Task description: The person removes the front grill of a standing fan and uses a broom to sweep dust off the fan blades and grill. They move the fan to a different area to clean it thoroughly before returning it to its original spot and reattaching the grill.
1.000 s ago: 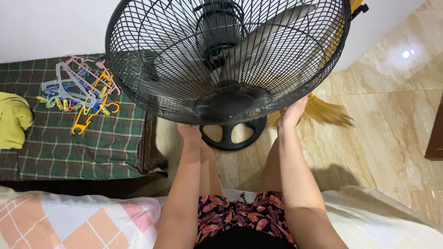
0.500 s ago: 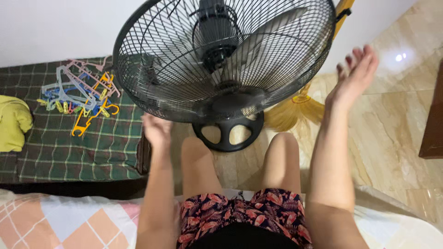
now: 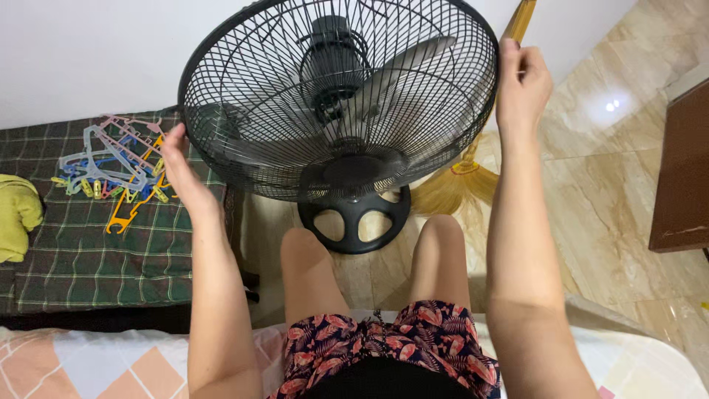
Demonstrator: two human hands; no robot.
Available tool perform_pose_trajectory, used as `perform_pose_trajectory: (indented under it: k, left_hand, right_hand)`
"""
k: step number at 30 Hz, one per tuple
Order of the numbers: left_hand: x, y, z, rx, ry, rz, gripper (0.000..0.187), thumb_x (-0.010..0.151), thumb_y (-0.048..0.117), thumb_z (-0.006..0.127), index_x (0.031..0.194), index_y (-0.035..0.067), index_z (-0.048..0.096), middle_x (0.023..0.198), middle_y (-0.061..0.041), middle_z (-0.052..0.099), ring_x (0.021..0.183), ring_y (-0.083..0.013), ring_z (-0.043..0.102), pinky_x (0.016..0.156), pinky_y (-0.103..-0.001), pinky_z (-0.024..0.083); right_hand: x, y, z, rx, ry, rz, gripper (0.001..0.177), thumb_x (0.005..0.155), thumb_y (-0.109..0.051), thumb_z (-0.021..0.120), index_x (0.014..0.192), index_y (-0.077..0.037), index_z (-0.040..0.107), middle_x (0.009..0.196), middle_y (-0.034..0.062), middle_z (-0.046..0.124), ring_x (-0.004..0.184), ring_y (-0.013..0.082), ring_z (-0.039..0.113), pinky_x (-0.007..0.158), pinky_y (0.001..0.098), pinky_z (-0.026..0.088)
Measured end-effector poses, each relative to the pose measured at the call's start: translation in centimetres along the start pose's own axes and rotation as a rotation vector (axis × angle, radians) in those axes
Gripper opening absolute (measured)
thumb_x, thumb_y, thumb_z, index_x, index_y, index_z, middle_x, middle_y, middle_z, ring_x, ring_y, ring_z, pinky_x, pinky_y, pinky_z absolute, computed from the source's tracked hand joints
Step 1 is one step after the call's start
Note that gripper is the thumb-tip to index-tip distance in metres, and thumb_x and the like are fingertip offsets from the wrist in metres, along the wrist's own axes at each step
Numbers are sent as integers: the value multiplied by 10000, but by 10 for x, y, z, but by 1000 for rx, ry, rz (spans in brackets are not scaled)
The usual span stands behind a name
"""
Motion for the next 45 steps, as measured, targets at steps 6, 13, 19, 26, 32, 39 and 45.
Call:
perform_pose_trajectory:
  k: [6,13,19,26,32,39,45]
  left_hand:
    - [50,-35,11,-101,82,-167,661,1052,563,486,1294,-42,592,1263,-107,601,1161,-204,543,1060,-347,423]
    - [44,-46,11,-179,196,-122,745,1032,563,517,1417,-74,523,1386,-117,588,1257,-208,553,1112,-335,416]
    - [52,-65,2,-152,227,8,679,1085,468,530,1456,-96,462,1484,-120,530,1365,-215,503,1179,-345,353]
    - [50,-49,4,-162,214,-256,620,1113,432,503,1259,-168,562,1052,-133,512,989,-227,479,902,-374,411]
    - [44,-11,30,-405,79,-320,581,1049,454,503,1256,-53,699,1144,-96,741,1031,-187,677,940,-321,536]
    - [39,3,32,-365,3,-287,628,1081,460,442,1335,-71,662,1247,-141,720,1088,-201,669,996,-315,519]
    - [30,19,42,-131,-19,-229,607,1106,449,369,1449,-20,544,1430,-126,612,1310,-212,582,1144,-337,407]
  right_hand:
    - [11,-29,-7,-213,-51,-26,568,1089,-459,599,843,52,623,680,193,580,617,293,515,615,450,404]
    - [13,-38,-3,-90,-132,-212,529,1172,-382,434,928,25,667,737,236,577,666,357,542,686,487,439]
    - [16,-11,9,-99,1,-97,599,1150,-400,461,798,67,593,661,263,509,593,358,483,615,521,387]
    - [26,13,10,-98,43,-132,534,1118,-387,489,896,59,684,748,254,627,635,331,553,623,517,413]
    - [32,25,17,-74,50,-231,506,1153,-367,498,971,66,686,886,198,651,807,310,597,746,488,462]
    - [38,47,34,323,-80,-11,481,1187,-410,466,1020,19,605,883,44,542,832,159,452,744,373,380]
    - [24,25,52,737,-242,159,539,1164,-429,410,1229,4,725,1112,26,741,986,133,650,909,305,533]
Point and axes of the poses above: each hand's wrist, its own x-axis towards the middle knuckle, its own z-axis out of the palm, y = z × x, the point moved 7 cm from there along x, towards the middle knuckle
